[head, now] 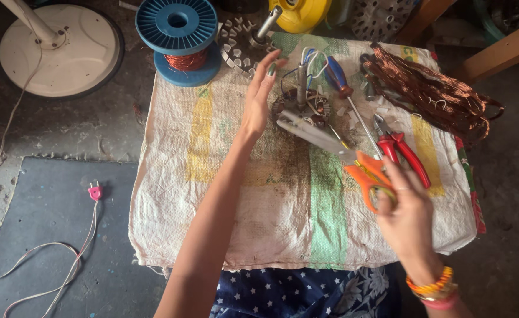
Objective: The person works on an electric motor stator at a workbench, prying at its windings with a screwdriver, cutting wire with scissors and pliers, and pulling out old copper windings by hand. They then lift and handle a bundle of enameled copper wire from the table.
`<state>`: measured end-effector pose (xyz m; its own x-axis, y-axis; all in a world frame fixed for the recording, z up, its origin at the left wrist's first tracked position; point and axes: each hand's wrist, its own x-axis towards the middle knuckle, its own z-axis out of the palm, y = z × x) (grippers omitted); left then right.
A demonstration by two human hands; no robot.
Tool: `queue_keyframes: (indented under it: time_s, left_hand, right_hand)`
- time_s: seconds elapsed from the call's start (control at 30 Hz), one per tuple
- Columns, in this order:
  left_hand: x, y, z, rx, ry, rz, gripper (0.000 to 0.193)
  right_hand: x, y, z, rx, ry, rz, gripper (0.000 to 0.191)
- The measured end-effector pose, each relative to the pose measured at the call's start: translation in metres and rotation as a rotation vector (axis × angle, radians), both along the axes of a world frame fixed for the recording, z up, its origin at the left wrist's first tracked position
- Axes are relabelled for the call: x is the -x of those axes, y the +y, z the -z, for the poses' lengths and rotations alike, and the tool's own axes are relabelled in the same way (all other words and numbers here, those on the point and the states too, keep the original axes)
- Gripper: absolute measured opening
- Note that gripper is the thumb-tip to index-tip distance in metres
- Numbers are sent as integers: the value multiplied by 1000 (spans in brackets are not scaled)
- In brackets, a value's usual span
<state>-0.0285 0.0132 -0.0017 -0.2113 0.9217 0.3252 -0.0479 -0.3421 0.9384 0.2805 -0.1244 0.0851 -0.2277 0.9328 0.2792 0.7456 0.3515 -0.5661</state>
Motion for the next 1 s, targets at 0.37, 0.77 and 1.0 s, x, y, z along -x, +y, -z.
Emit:
queue_keyframes:
  time_s: [0.37, 0.77, 1.0]
  left_hand:
    - [-13, 5, 16, 103, -20, 291, 81]
    - [-14, 2, 17, 108, 274, 191, 91]
    - [-6, -2, 11, 25, 605, 215, 124]
  right_hand:
    - [21, 10, 21, -40, -292, 103, 79]
    - [19, 24, 23, 55, -268, 123, 87]
    - [20, 24, 14, 126, -177, 118, 87]
